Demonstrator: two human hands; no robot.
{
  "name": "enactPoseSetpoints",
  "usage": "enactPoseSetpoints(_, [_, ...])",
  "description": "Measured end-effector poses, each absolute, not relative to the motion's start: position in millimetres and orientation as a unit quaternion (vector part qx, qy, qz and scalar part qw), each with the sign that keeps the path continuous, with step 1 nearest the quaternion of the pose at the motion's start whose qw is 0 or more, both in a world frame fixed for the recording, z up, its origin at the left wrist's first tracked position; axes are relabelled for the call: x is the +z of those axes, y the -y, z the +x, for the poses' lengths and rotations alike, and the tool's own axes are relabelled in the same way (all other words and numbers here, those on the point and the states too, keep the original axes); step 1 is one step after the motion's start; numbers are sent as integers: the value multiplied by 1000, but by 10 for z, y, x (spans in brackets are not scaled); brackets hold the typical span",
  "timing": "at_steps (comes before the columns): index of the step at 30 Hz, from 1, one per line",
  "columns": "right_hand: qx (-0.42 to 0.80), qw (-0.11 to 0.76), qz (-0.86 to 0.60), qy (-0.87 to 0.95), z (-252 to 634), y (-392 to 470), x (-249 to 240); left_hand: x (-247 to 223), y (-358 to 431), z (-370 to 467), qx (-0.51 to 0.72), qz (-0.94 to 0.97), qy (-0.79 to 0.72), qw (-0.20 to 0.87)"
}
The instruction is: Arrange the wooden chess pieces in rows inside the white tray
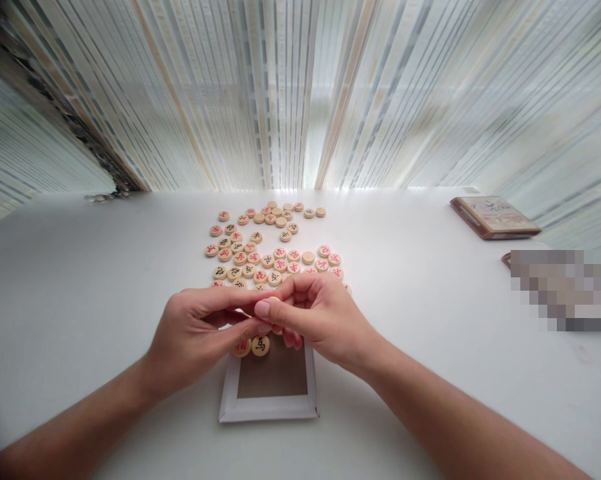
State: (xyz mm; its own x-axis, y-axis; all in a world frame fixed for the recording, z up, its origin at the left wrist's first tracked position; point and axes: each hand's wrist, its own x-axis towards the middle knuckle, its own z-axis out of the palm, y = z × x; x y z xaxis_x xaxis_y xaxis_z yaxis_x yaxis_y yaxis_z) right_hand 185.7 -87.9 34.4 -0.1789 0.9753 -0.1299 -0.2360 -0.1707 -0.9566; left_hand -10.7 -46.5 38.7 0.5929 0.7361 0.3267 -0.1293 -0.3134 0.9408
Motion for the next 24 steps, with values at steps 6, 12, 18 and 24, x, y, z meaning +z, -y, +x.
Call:
enactPoseSetpoints(6, [645,485,-391,443,1877,860,339,365,449,-107,423,662,-219,579])
enactPoseSetpoints(12, [650,482,-378,450,1896,873,338,349,435,-110,417,660,-238,578])
enactPoseSetpoints(18, [652,483,-385,439,1888,862,339,325,428,-121,413,670,-248,565])
enactPoseSetpoints(24, [615,499,-408,454,1850,866,397,336,432,-121,445,691,-251,512])
